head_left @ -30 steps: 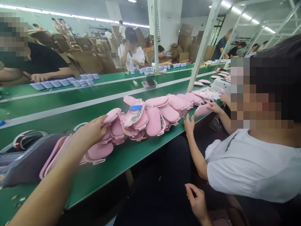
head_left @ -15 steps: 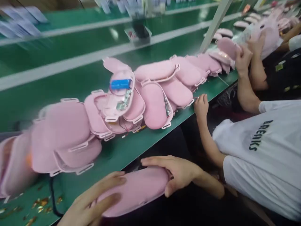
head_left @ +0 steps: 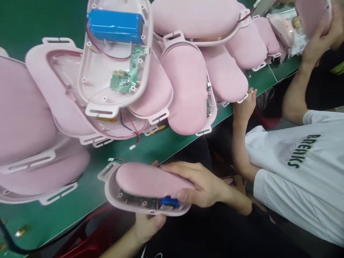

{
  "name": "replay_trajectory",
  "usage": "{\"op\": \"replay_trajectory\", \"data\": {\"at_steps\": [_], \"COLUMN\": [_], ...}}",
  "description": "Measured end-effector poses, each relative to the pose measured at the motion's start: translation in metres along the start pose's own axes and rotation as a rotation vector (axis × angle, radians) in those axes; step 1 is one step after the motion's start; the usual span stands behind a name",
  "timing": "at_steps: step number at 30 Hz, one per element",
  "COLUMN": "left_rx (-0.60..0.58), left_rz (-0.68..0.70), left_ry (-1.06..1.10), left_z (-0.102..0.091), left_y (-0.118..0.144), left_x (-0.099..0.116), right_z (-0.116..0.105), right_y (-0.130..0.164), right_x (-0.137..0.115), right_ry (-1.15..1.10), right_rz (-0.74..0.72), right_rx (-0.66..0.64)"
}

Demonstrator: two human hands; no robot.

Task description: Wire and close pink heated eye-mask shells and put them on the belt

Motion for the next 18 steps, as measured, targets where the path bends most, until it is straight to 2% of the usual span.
{"op": "replay_trajectory", "data": {"at_steps": [1,3,5,7,10,14,18], "left_rx": [0.005,-0.008,-0.033,-0.04,0.016,0.058,0.058], "left_rz": [-0.006,-0.029,-0.049,-0.057,-0.07,-0.094,-0.11], "left_ry": [0.017,0.066,0.117,0.152,0.144,0.177,0.333], "left_z": [-0.004,-0.012,-0.017,-0.022,-0.033,-0.041,-0.043], "left_y": [0.002,0.004,0.005,0.005,0.007,0.012,0.012], "left_x": [-0.005,-0.014,-0.019,-0.022,-0.026,-0.026,-0.015], "right_z": [-0.003,-0.017,-0.029,-0.031,-0.018,0.003,0.03], "right_y": [-0.003,-0.007,-0.011,-0.017,-0.032,-0.057,-0.079], "right_x": [0.002,0.006,0.004,0.003,0.004,0.007,0.019], "right_ry": [-0.025,0.084,0.235,0.325,0.457,0.686,0.718], "right_rz": [0.018,0.027,-0.031,-0.091,-0.131,-0.092,-0.093], "right_rx": [-0.011,0.072,0.186,0.237,0.221,0.196,0.046]}}
Point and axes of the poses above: each hand's wrist, its own y-axis away from the middle knuckle, its own z-axis out of the palm, x = y × z, the point moved 10 cm from there along -y, towards the middle knuckle, and after that the axes turned 15 degrees about -y, right-handed, at the moved point
